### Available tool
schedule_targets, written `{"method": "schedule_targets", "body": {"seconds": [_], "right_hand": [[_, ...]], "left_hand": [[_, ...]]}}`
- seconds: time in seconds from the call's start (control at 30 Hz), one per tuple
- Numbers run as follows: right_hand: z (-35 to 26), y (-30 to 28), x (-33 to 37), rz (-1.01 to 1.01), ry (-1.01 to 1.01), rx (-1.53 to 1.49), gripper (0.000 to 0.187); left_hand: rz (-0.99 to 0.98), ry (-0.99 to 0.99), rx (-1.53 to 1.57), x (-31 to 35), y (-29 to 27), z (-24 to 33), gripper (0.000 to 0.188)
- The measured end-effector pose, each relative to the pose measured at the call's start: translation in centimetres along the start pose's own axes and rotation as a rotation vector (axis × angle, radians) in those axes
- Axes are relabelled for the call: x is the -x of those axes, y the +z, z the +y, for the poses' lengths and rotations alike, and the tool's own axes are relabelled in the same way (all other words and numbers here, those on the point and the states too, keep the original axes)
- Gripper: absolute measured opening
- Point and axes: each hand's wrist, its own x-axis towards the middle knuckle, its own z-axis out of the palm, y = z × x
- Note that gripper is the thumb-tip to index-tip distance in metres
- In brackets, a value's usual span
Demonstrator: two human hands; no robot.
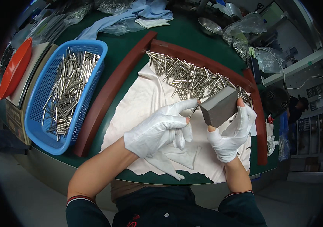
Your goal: Polishing small metal pins using an abrasive block.
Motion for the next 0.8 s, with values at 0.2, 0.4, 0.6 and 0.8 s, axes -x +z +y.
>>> {"method": "schedule_targets", "body": {"seconds": [0.2,0.4,0.6,0.8], "right_hand": [[-0.4,0.4,-0.2,-0.055,-0.034,0.013,0.086],[-0.7,0.6,0.0,-0.075,-0.041,-0.022,0.088],[-0.6,0.6,0.7,-0.081,-0.02,-0.034,0.09],[-0.9,0.9,-0.3,-0.07,-0.089,0.062,0.09]], "left_hand": [[0.004,0.015,0.021,0.0,0.7,0.2,0.061],[0.048,0.01,-0.103,-0.1,0.9,0.2,0.054],[0.093,0.013,-0.081,0.0,1.7,0.3,0.036],[0.013,-0.093,-0.108,0.1,0.9,-0.6,0.023]]}}
